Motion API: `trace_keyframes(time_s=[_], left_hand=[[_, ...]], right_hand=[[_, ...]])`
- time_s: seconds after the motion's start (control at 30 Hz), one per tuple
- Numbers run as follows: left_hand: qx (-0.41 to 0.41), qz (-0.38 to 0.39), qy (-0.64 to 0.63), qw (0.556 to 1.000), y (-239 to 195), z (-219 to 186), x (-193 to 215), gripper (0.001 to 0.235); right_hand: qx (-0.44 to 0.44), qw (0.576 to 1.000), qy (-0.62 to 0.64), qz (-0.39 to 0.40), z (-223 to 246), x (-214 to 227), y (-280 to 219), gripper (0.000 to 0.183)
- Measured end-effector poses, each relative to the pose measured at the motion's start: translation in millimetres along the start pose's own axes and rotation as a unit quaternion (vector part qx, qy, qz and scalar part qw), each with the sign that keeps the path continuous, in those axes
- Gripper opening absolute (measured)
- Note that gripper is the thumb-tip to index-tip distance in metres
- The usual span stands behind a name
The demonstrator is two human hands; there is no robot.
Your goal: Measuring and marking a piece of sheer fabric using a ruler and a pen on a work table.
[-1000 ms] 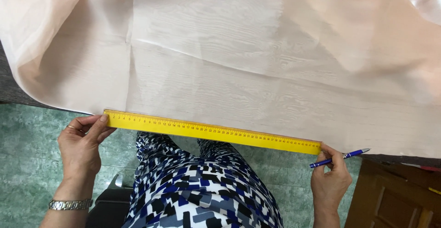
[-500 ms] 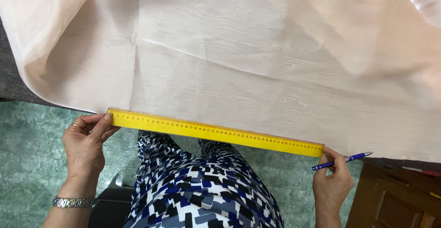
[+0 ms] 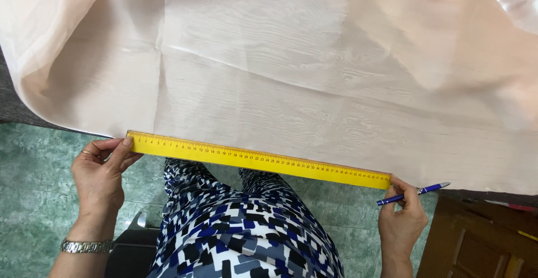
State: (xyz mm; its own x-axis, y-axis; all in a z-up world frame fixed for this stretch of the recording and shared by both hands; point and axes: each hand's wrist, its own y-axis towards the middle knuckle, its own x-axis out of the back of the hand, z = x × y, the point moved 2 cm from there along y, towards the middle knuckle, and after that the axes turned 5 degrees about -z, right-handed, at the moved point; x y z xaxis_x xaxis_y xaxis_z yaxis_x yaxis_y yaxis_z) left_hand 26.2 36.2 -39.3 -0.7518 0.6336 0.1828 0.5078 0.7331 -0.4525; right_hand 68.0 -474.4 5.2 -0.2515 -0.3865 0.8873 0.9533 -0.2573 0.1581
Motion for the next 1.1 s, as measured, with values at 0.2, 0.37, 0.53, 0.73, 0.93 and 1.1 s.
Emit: trace_keyframes(time_s=[0.2,0.37,0.53,0.73,0.93,1.1], left_hand=[[-0.015,0.004,-0.001,1.0,6.6,10.0,5.0,0.015],[-0.381,-0.008,0.33,0.864,1.0,2.8,13.3,0.015],[-0.531,0.052,0.462,0.708,-10.9,1.8,6.5,0.016],[-0.616,0.16,0.469,0.612,-25.4,-13.1,-14.2,0.023],[-0.652,0.173,0.463,0.576,-37.6,-27.0,-24.0,0.027],[-0.666,0.161,0.484,0.543,-33.5,-21.9,-22.2,0.026]], right_hand=[[0.017,1.0,-0.008,-0.014,-2.0,-1.5,-0.3,0.022],[0.058,0.998,0.004,-0.012,-4.7,-0.7,2.8,0.023],[0.054,0.998,-0.017,-0.015,-1.9,0.7,3.8,0.022],[0.058,0.998,-0.022,-0.007,3.4,3.6,5.0,0.022],[0.012,1.0,0.0,0.006,7.8,3.3,5.3,0.022],[-0.076,0.992,0.104,0.006,14.9,6.8,5.2,0.02]])
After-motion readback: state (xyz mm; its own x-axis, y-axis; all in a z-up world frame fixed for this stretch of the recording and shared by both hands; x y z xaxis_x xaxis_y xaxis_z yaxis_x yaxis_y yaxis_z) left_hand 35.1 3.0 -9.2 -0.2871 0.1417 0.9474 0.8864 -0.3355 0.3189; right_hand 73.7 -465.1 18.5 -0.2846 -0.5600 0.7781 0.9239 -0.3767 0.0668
